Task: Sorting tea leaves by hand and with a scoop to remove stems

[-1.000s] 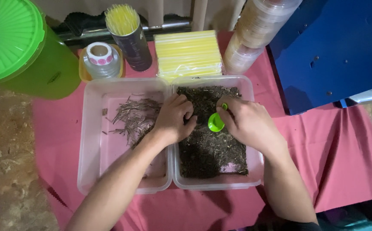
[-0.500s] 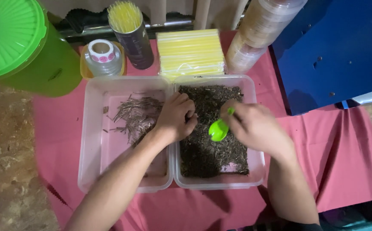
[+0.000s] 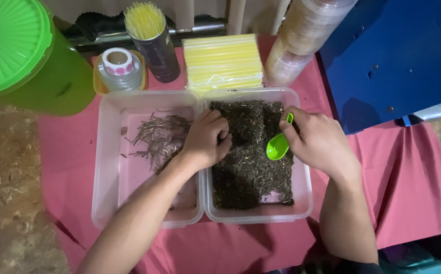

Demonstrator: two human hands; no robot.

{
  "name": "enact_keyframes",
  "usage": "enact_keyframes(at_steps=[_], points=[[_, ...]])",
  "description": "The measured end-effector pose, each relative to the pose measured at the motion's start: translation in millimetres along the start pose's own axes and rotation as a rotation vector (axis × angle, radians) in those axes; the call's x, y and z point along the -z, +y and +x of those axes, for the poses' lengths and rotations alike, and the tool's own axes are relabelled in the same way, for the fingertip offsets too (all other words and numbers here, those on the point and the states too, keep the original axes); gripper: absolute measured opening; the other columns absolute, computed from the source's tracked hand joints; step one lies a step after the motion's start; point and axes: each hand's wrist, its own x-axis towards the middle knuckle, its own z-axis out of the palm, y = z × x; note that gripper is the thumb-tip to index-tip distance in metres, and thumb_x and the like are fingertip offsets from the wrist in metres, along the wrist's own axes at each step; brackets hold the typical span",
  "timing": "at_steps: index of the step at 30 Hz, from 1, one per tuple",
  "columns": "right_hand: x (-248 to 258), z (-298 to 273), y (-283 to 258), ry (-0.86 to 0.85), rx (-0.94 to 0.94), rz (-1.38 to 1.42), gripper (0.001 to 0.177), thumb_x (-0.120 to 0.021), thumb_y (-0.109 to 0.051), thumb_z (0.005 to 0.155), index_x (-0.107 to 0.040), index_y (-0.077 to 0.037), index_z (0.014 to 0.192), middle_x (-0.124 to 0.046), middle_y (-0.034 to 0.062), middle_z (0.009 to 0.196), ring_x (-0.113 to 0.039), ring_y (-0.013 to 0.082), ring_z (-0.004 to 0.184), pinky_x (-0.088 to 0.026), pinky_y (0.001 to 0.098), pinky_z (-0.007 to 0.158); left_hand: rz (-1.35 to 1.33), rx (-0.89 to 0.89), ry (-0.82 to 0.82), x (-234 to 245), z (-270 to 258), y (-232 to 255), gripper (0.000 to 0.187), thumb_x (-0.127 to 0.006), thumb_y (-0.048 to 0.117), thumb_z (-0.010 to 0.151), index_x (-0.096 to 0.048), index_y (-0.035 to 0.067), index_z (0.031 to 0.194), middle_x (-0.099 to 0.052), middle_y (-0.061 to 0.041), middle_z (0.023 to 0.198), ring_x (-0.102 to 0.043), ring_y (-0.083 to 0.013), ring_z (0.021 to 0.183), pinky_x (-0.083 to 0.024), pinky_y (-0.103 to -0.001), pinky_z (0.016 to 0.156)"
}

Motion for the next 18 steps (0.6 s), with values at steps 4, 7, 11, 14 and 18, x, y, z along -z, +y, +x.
enact_keyframes(at_steps=[4,7,11,14,18], points=[[0.6,8.4,0.2,-0.088,-0.082,0.010,0.020,-0.055,-0.032,0.097,-0.066,-0.016,0.101,-0.073,0.0167,0.074,-0.072,0.0451,0.089,-0.055,0.0593,0.080,0.017,-0.009,0.006,-1.6,0.9,-2.3,0.034,-0.061,0.004,0.093,-0.035,0.020,0.079,-0.027,0.001,0.078,-0.035,-0.0198,0.073,-0.030,-0.041,0.067],[-3.9,14.3,-2.1,-0.121,-0.086,0.024,0.023,-0.054,-0.032,0.099,-0.068,-0.015,0.104,-0.075,0.0186,0.080,-0.072,0.0457,0.094,-0.055,0.0603,0.083,0.023,0.021,0.002,-3.1,0.7,-3.3,0.037,-0.067,0.005,0.089,-0.035,0.020,0.078,-0.030,0.001,0.078,-0.041,-0.0208,0.076,-0.038,-0.041,0.070],[-10.0,20.8,0.2,-0.173,-0.146,-0.015,0.027,-0.054,-0.038,0.099,-0.068,-0.017,0.107,-0.075,0.0196,0.087,-0.071,0.0453,0.101,-0.054,0.0603,0.088,0.012,0.022,0.002,0.2,0.8,2.5,0.034,-0.062,0.006,0.095,-0.036,0.021,0.079,-0.028,0.002,0.079,-0.038,-0.0211,0.074,-0.032,-0.040,0.066],[-11.1,25.9,-2.1,-0.184,-0.145,0.045,0.026,-0.054,-0.033,0.099,-0.069,-0.013,0.104,-0.074,0.0223,0.085,-0.071,0.0471,0.100,-0.053,0.0601,0.087,0.012,0.028,0.006,-1.3,0.6,1.2,0.031,-0.061,0.008,0.096,-0.038,0.019,0.079,-0.029,0.001,0.078,-0.040,-0.0217,0.073,-0.033,-0.040,0.066],[-15.4,27.3,-4.1,-0.196,-0.100,0.215,0.022,-0.056,-0.024,0.097,-0.068,-0.006,0.098,-0.071,0.0309,0.083,-0.068,0.0549,0.096,-0.050,0.0642,0.084,0.038,0.014,0.005,-6.1,0.6,-6.4,0.031,-0.065,0.012,0.093,-0.038,0.019,0.079,-0.031,0.001,0.078,-0.043,-0.0211,0.075,-0.039,-0.040,0.070]])
